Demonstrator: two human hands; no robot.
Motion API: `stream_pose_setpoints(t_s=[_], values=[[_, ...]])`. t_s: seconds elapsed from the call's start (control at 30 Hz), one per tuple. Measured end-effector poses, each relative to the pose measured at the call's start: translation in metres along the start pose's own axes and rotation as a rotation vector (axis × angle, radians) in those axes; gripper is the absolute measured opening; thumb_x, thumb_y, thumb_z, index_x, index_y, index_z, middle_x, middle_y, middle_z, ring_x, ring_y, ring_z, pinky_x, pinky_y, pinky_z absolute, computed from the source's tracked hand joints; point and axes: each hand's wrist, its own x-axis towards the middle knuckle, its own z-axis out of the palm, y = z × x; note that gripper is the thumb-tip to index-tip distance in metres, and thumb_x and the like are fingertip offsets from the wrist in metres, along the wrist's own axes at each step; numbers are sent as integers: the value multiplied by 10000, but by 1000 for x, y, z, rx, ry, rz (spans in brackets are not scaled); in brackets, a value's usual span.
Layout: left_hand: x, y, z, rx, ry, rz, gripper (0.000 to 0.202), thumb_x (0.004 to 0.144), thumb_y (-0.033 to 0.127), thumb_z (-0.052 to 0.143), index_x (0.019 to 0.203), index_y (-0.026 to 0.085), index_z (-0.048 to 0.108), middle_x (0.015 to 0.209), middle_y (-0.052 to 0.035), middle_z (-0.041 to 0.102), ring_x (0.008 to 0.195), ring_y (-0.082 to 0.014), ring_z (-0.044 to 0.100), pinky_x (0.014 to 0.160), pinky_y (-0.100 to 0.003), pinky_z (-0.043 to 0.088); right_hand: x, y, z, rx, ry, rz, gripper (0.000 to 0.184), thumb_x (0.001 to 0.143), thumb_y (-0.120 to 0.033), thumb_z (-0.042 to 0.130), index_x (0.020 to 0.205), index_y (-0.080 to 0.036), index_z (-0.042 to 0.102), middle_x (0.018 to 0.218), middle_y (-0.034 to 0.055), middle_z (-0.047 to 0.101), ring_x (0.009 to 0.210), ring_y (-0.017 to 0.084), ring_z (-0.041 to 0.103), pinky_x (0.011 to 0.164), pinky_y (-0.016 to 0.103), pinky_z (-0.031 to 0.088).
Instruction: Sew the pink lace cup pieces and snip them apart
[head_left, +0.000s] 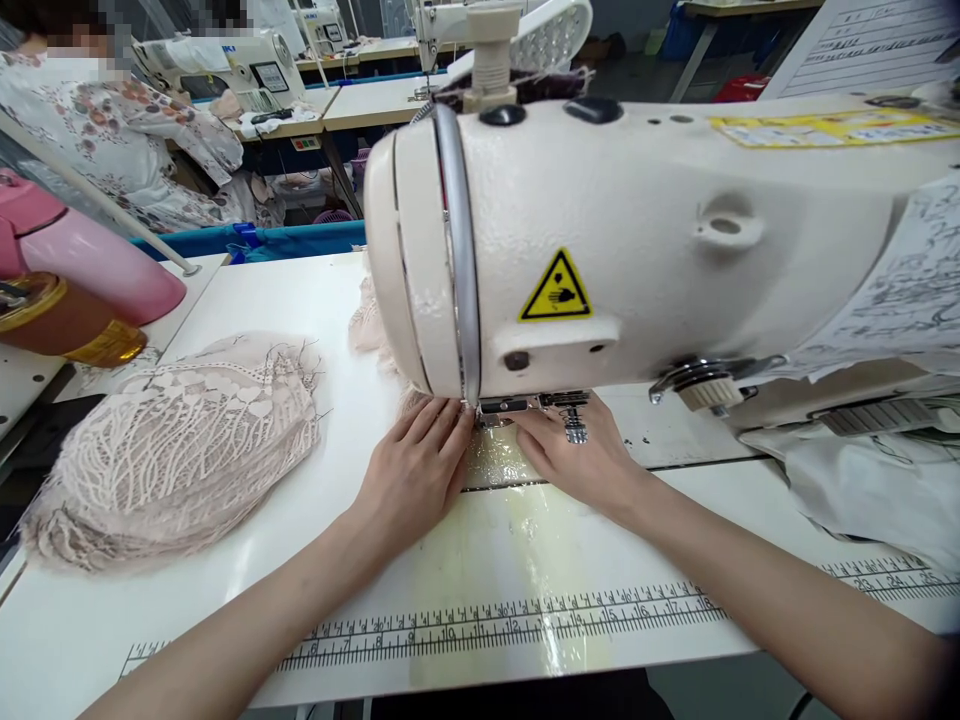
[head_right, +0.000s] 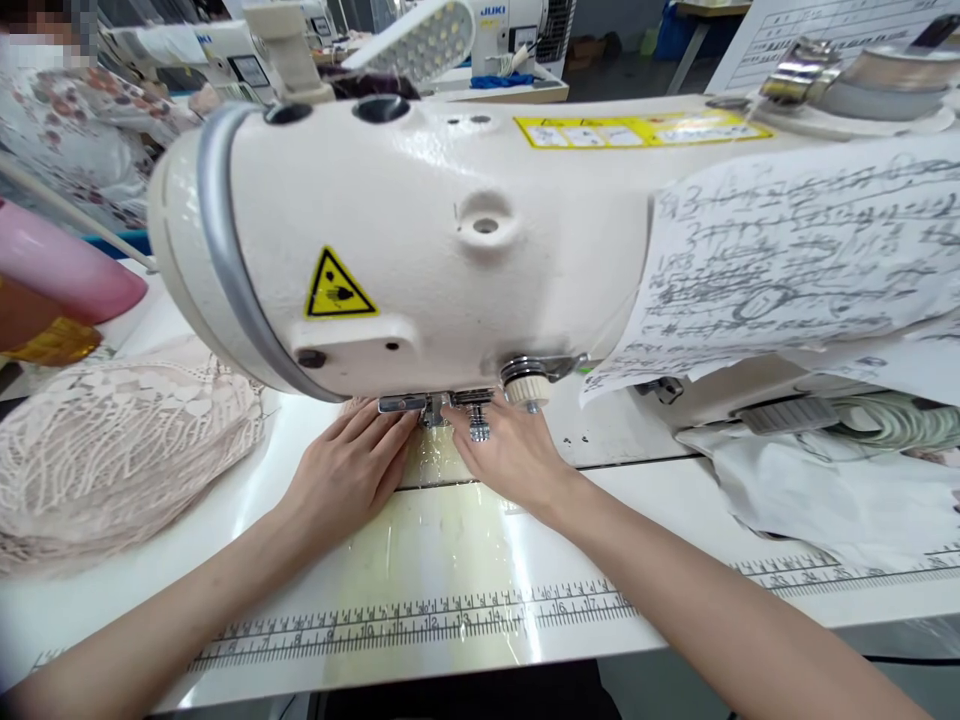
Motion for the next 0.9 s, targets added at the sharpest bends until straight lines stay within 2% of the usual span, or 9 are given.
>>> stream_pose_setpoints(t_s=[0.17, 0.3, 0.4, 0.5, 0.6, 0.67, 0.73, 0.8, 0.9], values=[[0, 0, 2, 27, 12, -16, 373, 942, 242, 453, 1234, 54, 587, 1262, -151, 627, 1197, -296, 570, 1012, -438, 474, 0, 4, 2, -25, 93, -13, 243, 888, -196, 475, 884, -196, 718, 586, 25, 623, 629, 181, 546, 646, 316, 373], [-5, 2, 5, 19, -23, -69, 429, 963, 275, 391, 1305, 63, 538, 1328, -147, 580, 1294, -302, 484, 1055, -462, 431, 2, 3, -2, -53, 106, 10, 261, 899, -203, 450, 871, -167, 707, 631, 37, 636, 612, 169, 526, 600, 292, 348], [-7, 3, 1, 6, -50, -91, 450, 983, 312, 358, 1338, 81, 510, 1373, -134, 544, 1337, -290, 436, 1098, -465, 387, 8, 8, -11, -87, -73, 131, 301, 905, -247, 451, 742, -131, 676, 692, 78, 644, 612, 173, 528, 601, 300, 363], [2, -8, -10, -25, -64, -118, 415, 992, 267, 351, 1342, 104, 504, 1376, -126, 544, 1341, -269, 432, 1113, -447, 364, 11, 22, -22, -181, -310, 248, 374, 920, -284, 422, 655, -124, 631, 604, 92, 585, 578, 191, 518, 560, 304, 359], [25, -36, -17, -122, -165, -280, 419, 957, 118, 321, 1339, 131, 493, 1333, -126, 577, 1224, -271, 540, 976, -414, 464, 6, 38, -29, -269, -398, 276, 341, 940, -235, 345, 885, -105, 655, 755, 142, 629, 718, 251, 583, 535, 301, 374], [41, -58, -18, -160, -204, -281, 381, 930, 124, 383, 1267, 169, 553, 1213, -97, 650, 1046, -255, 633, 804, -341, 516, -3, 46, -31, -324, -381, 265, 338, 934, -172, 328, 1119, -96, 601, 1013, 196, 641, 898, 285, 606, 570, 312, 429], [52, -74, -17, -198, -243, -238, 285, 919, 178, 456, 1148, 191, 625, 1105, -60, 692, 946, -224, 654, 729, -284, 505, -15, 50, -32, -380, -363, 269, 408, 911, -104, 327, 1274, -99, 512, 1249, 220, 573, 1014, 283, 604, 617, 318, 480], [51, -78, -19, -206, -255, -201, 232, 915, 216, 487, 1075, 202, 655, 1094, -48, 694, 979, -221, 640, 754, -279, 491, -28, 52, -34, -423, -347, 267, 491, 868, -48, 348, 1342, -112, 460, 1364, 198, 516, 1056, 267, 609, 641, 312, 515], [27, -60, -30, -173, -241, -201, 313, 899, 258, 527, 1199, 203, 596, 1204, -85, 647, 1076, -264, 602, 817, -340, 468, -45, 50, -41, -440, -268, 206, 561, 802, -6, 393, 1347, -122, 460, 1317, 156, 579, 1028, 246, 634, 627, 295, 532]])
